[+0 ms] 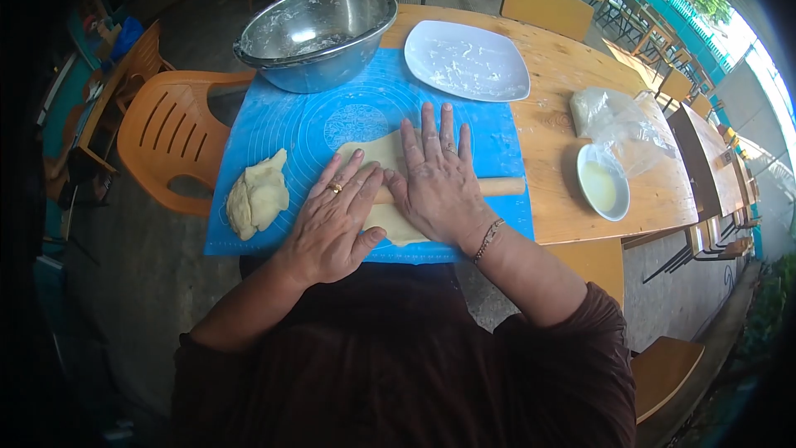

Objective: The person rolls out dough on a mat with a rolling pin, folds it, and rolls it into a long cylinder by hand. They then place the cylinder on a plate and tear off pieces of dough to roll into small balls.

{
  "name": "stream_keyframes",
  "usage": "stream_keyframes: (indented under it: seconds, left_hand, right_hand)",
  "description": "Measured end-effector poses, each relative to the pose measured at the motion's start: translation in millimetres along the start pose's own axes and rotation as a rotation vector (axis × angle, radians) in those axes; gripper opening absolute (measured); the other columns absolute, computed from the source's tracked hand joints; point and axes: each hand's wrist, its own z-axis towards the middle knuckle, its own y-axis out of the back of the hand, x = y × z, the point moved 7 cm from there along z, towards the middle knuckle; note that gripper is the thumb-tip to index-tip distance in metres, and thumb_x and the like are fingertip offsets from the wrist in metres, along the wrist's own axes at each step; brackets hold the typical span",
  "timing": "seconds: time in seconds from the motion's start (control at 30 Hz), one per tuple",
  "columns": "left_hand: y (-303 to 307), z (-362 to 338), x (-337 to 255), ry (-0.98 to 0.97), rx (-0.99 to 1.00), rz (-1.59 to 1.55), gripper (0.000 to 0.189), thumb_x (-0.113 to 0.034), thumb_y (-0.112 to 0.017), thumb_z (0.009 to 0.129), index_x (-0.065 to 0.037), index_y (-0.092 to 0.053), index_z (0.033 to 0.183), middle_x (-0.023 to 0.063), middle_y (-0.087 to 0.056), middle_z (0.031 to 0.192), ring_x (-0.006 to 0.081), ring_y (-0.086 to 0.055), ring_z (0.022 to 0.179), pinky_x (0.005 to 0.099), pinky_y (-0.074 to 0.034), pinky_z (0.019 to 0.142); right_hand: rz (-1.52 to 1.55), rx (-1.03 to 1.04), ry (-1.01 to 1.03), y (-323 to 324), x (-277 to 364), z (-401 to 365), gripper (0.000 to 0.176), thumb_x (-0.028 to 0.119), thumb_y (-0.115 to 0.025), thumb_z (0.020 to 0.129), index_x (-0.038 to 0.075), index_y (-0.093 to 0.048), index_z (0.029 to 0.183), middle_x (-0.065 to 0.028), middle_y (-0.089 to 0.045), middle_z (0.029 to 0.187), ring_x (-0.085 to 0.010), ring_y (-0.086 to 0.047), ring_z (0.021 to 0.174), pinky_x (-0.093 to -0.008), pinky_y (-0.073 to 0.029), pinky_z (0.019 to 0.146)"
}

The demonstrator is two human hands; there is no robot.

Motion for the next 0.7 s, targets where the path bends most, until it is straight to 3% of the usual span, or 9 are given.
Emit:
stream_keyframes:
  seconds: [0.03,0.13,0.17,0.37,0.57,0.7]
  left_hand:
    - [2.4,-3.3,-4.3,-0.007,-0.013,-0.017,0.074,-0.052,-0.027,0.104,0.011,-0.045,0.140,0.0273,-0.049,0.142,0.0437,-0.039,0.140,0.0526,-0.021,0.119]
    - [8.6,-13.2,-7.6,-0.001,-0.021,-0.202,0.068,-0.046,-0.029,0.105,0.011,-0.048,0.137,0.0275,-0.054,0.138,0.0435,-0.047,0.133,0.0517,-0.030,0.116]
    - [15.6,-14.0,-10.1,-0.037,-0.073,-0.241,0.062,-0.039,-0.030,0.106,0.011,-0.053,0.134,0.0275,-0.058,0.133,0.0436,-0.052,0.128,0.0507,-0.036,0.112]
    - [31.0,-27.8,-16.8,-0.055,-0.054,-0.502,0.048,-0.024,-0.034,0.104,0.010,-0.059,0.127,0.0265,-0.062,0.129,0.0430,-0.057,0.124,0.0492,-0.038,0.109]
    - [30.1,-32.1,-18.0,-0.032,-0.065,-0.361,0.034,-0.006,-0.053,0.094,0.010,-0.061,0.123,0.0250,-0.064,0.125,0.0391,-0.060,0.120,0.0462,-0.042,0.105]
    - [26.4,-36.9,-16.1,-0.084,-0.130,-0.263,0.032,0.002,-0.057,0.089,0.009,-0.063,0.119,0.0235,-0.066,0.121,0.0375,-0.062,0.116,0.0449,-0.046,0.103]
  right_hand:
    - [-0.004,0.109,0.006,-4.9,1.0,-5.9,0.070,0.042,-0.048,0.100,-0.009,-0.037,0.146,-0.0365,-0.030,0.152,-0.0492,-0.025,0.146,-0.0565,-0.022,0.118]
    - [0.182,0.232,-0.002,-3.4,4.5,-21.4,0.069,0.041,-0.044,0.103,-0.012,-0.036,0.146,-0.0366,-0.030,0.152,-0.0497,-0.024,0.146,-0.0556,-0.020,0.119]
    - [0.181,0.230,-0.001,1.2,6.4,-25.7,0.069,0.041,-0.044,0.103,-0.012,-0.036,0.146,-0.0366,-0.030,0.152,-0.0497,-0.024,0.146,-0.0556,-0.020,0.119]
    - [0.271,0.239,0.030,26.1,23.9,-55.1,0.067,0.039,-0.048,0.102,-0.011,-0.036,0.145,-0.0349,-0.032,0.152,-0.0485,-0.030,0.144,-0.0531,-0.026,0.117]
    - [0.279,0.295,0.013,35.2,34.2,-72.8,0.069,0.032,-0.058,0.097,-0.008,-0.032,0.148,-0.0301,-0.024,0.158,-0.0457,-0.028,0.146,-0.0523,-0.028,0.116]
    - [0.232,0.246,0.062,37.6,38.0,-83.0,0.073,0.026,-0.062,0.093,-0.007,-0.029,0.150,-0.0285,-0.023,0.159,-0.0442,-0.027,0.146,-0.0531,-0.028,0.116]
